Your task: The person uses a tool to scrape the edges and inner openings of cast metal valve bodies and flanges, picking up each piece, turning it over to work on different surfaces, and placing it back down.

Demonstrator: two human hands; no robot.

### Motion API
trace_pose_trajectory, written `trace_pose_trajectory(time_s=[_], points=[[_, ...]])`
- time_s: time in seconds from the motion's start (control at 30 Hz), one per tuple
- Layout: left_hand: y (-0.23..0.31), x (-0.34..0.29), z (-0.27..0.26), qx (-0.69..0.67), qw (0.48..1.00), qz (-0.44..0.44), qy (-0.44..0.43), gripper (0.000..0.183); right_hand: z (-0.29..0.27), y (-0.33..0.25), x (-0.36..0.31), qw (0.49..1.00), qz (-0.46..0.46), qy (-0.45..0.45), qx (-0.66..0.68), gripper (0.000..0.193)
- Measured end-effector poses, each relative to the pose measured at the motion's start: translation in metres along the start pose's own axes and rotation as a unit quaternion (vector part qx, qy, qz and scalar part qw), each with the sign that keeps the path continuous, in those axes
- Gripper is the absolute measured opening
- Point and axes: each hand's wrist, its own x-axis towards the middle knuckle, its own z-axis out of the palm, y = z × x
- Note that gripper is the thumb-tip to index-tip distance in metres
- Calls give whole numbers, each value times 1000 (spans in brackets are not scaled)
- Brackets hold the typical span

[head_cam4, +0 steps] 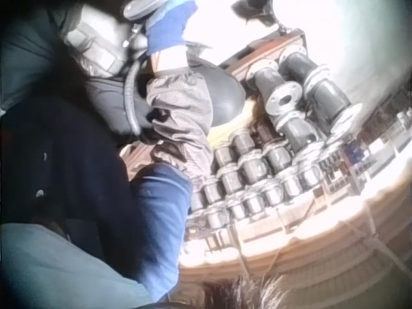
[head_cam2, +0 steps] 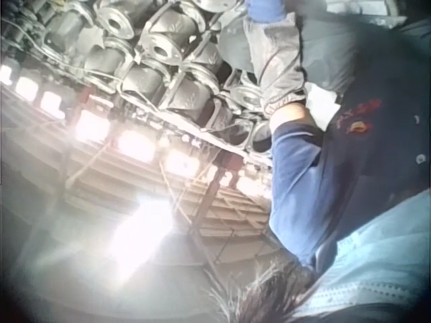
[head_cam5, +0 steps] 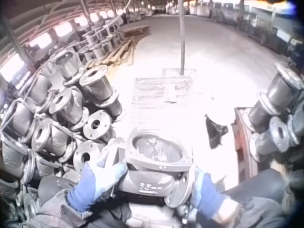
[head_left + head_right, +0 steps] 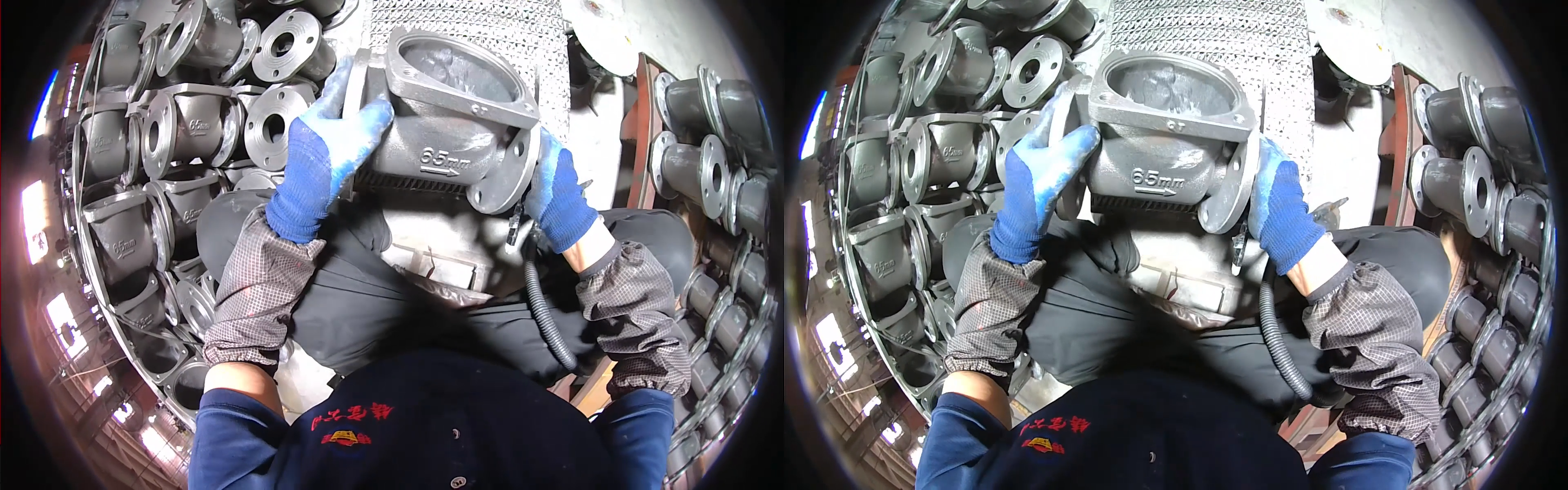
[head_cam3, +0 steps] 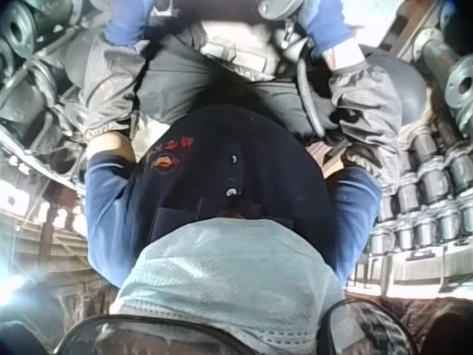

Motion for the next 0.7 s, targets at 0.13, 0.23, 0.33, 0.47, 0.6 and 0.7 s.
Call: trace_pose_trajectory(time_s=[0.13, 0.23, 0.33, 0.47, 0.6, 0.7], points=[[4, -17, 2, 178, 979, 96, 27, 61, -8, 7, -17, 997, -60, -51, -15, 30], [13, -28, 9, 151, 985, 79, 7, 67, -28, 9, -26, 898, -143, -117, -399, 49], [21, -40, 11, 178, 975, 135, -21, 70, -37, 20, -31, 936, -155, -123, -291, 55], [31, -52, 14, 143, 980, 122, -63, 69, -33, 22, -36, 980, -104, -84, -148, 40], [22, -55, 13, 189, 968, 164, -5, 69, -22, 16, -37, 996, 11, -48, -69, 35], [22, -51, 15, 161, 979, 123, -12, 68, -26, 19, -32, 995, -45, -51, -72, 44]])
